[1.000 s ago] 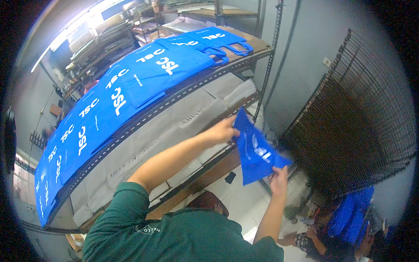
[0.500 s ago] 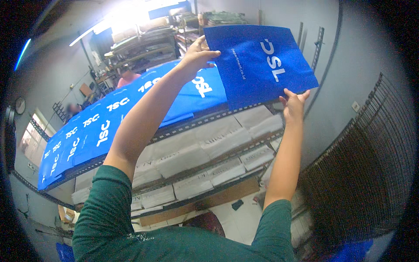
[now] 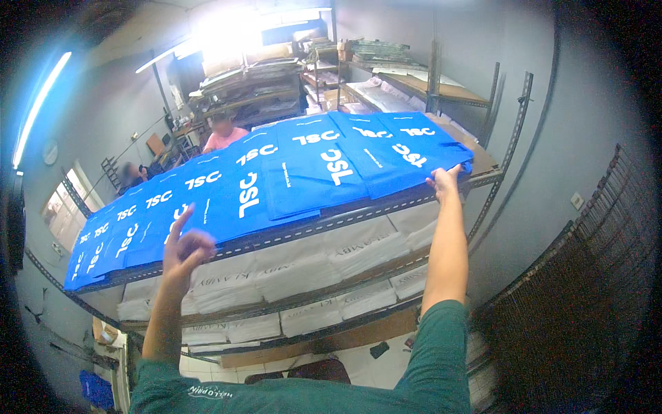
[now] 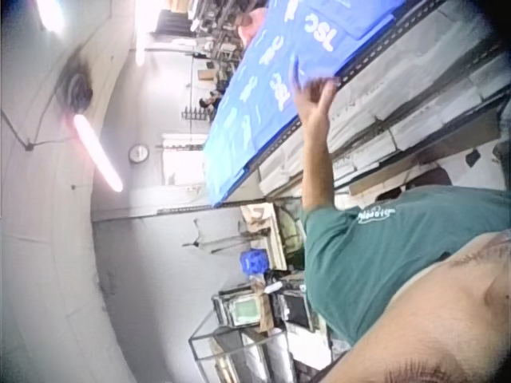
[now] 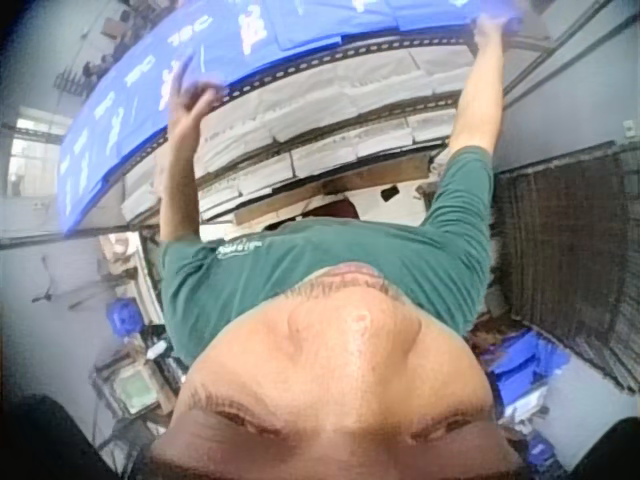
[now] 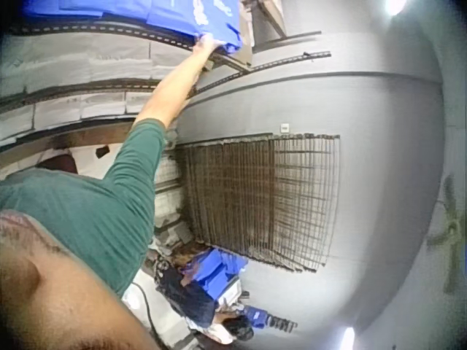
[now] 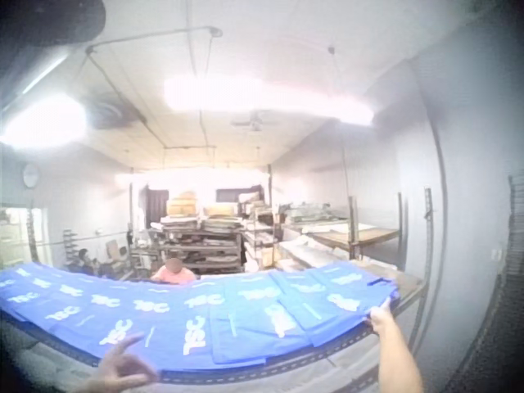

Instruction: The person repeatedly picks up blue tote bags from a shelf and the floor, unfolds them, and hangs them on a metal rack. They also place some bags on the floor and a chair while organizing the items in the room.

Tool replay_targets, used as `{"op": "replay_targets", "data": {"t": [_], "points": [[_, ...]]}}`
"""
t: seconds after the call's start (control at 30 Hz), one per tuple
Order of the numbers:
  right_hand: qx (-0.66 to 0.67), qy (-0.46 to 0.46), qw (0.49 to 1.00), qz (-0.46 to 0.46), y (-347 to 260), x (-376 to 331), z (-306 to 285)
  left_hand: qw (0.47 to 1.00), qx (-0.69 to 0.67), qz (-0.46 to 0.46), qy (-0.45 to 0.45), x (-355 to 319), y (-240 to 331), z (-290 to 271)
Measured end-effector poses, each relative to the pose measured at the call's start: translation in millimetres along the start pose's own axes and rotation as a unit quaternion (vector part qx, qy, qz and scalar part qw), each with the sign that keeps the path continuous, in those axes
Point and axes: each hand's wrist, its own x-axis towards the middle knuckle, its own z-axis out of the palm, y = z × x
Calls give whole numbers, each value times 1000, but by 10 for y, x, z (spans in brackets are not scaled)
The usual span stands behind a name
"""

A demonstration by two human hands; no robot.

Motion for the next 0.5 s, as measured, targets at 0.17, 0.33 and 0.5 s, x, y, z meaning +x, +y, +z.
{"op": "replay_targets", "data": {"t": [0.17, 0.33, 0.5], "points": [[-5, -22, 1000, 22, 132, 8, 163, 978, 40, -79, 188, -886, -248, -556], [-63, -11, 997, 50, 86, 94, 16, 969, 13, -136, 204, -1161, -433, -539], [-123, 68, 990, 12, 77, -46, 73, 970, 15, -127, 205, -1174, -401, -493]]}}
